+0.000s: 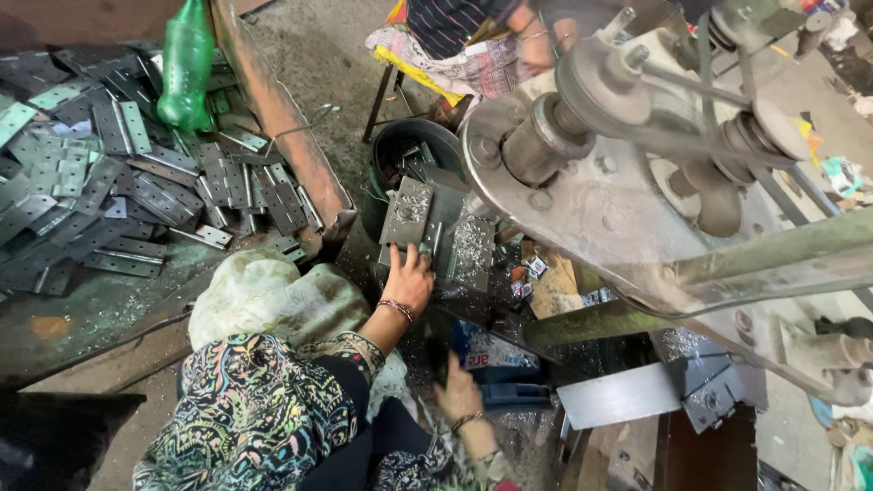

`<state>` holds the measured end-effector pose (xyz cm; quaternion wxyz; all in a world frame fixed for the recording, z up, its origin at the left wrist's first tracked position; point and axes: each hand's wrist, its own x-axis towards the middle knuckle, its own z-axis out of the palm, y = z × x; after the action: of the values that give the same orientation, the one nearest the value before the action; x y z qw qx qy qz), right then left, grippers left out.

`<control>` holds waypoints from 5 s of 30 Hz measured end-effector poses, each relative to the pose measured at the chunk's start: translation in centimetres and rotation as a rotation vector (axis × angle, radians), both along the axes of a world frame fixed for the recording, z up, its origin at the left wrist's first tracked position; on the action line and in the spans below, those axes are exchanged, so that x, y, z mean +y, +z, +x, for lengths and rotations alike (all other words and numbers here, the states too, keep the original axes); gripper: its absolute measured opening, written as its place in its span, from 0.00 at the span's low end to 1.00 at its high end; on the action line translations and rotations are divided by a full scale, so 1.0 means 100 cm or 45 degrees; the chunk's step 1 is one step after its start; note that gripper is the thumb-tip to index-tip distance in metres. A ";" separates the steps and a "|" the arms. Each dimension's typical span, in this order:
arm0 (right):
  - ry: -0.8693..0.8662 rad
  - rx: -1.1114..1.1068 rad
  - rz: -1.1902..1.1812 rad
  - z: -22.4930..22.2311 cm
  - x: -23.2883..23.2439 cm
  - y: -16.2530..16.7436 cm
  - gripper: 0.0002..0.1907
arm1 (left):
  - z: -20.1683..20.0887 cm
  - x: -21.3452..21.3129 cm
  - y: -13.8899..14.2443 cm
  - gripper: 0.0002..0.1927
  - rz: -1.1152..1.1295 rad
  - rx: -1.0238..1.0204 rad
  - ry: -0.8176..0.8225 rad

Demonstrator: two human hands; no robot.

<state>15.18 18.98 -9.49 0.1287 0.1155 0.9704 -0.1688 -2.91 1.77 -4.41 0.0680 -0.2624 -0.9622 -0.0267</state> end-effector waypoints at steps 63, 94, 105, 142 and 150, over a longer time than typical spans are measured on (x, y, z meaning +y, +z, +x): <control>0.165 0.387 -0.081 0.007 -0.015 -0.033 0.46 | -0.035 0.009 0.002 0.17 0.030 0.067 0.042; 0.040 0.262 -0.028 0.018 -0.012 -0.060 0.46 | -0.041 0.016 0.016 0.22 -0.204 -0.037 0.035; 0.057 -0.063 0.126 -0.005 0.009 0.001 0.42 | -0.064 0.008 0.020 0.20 -0.105 -0.053 0.087; 0.123 -0.219 0.131 -0.047 0.051 -0.004 0.49 | -0.100 -0.246 -0.113 0.12 0.382 -0.415 0.958; 0.011 -0.237 0.127 -0.040 0.035 0.014 0.45 | -0.089 -0.247 -0.128 0.19 0.320 -0.346 1.024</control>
<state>11.17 22.46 -8.04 0.2129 0.1327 0.9619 -0.1084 -11.76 -22.90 -17.23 -0.0227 0.1492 -0.9772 -0.1492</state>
